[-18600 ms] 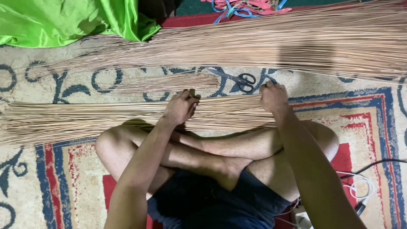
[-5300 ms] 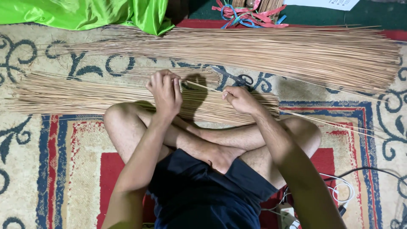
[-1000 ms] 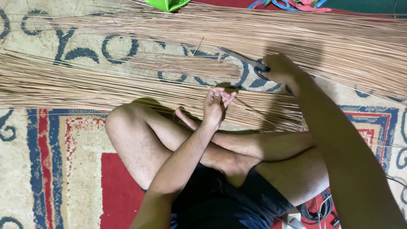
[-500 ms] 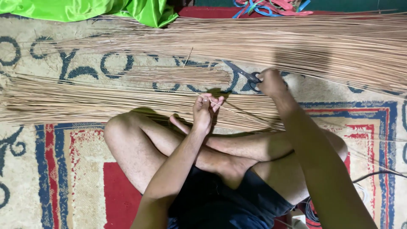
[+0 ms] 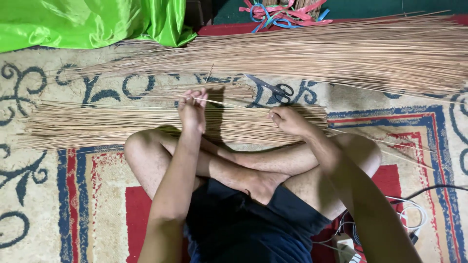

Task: Trimming and aligning palm leaf ribs to assemble a broom

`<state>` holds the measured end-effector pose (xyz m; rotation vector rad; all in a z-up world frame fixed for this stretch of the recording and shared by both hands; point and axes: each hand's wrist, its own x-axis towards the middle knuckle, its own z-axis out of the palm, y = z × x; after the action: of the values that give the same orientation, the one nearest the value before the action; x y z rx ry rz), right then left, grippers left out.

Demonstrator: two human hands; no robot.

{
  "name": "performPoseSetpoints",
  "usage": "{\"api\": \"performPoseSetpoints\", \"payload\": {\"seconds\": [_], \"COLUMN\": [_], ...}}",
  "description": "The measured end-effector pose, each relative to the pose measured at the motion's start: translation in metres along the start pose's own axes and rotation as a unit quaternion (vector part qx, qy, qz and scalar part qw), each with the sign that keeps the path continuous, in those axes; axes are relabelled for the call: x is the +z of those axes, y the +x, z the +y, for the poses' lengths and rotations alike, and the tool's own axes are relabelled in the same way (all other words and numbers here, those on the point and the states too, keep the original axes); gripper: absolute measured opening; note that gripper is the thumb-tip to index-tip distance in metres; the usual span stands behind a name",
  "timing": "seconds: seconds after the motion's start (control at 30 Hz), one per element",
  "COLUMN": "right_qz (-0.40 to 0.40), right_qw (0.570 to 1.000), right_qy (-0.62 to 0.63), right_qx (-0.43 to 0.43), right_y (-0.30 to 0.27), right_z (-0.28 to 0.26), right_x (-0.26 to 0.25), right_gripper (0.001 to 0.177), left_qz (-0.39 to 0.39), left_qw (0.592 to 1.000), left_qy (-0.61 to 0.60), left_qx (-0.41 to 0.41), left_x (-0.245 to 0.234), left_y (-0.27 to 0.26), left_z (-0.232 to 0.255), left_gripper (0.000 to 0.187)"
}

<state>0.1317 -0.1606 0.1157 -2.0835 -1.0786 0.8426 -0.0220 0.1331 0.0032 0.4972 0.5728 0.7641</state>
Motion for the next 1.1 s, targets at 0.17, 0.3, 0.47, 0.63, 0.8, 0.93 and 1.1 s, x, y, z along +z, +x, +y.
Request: {"api": "performPoseSetpoints", "payload": {"seconds": [0.17, 0.3, 0.47, 0.63, 0.8, 0.93, 1.1], "right_qz": [0.007, 0.011, 0.003, -0.019, -0.021, -0.017, 0.036], "right_qw": [0.998, 0.994, 0.992, 0.989, 0.986, 0.984, 0.982], "right_qy": [-0.061, -0.111, -0.12, -0.141, -0.167, -0.179, -0.182], "right_qx": [0.001, -0.017, -0.028, -0.046, -0.024, -0.002, -0.022], "right_y": [-0.005, 0.014, -0.01, -0.012, -0.033, -0.035, -0.026], "right_z": [-0.005, 0.012, -0.058, -0.056, -0.034, 0.013, 0.017], "right_x": [-0.004, 0.006, 0.004, 0.008, -0.003, -0.017, -0.01], "right_gripper": [0.021, 0.02, 0.019, 0.018, 0.018, 0.02, 0.022], "left_qz": [0.08, 0.211, -0.195, -0.35, -0.344, -0.318, -0.345], "left_qw": [0.993, 0.864, 0.573, 0.359, 0.331, 0.334, 0.333], "left_qy": [0.088, 0.404, 0.706, 0.838, 0.858, 0.869, 0.854], "left_qx": [0.001, 0.214, 0.368, 0.214, 0.189, 0.178, 0.201], "left_x": [-0.009, 0.006, 0.084, 0.085, 0.069, 0.038, 0.057], "left_y": [-0.002, -0.043, -0.121, -0.11, -0.094, -0.065, -0.079], "left_z": [0.008, -0.025, -0.009, -0.019, 0.027, 0.056, 0.074], "left_gripper": [0.043, 0.078, 0.032, 0.016, 0.027, 0.026, 0.022]}}
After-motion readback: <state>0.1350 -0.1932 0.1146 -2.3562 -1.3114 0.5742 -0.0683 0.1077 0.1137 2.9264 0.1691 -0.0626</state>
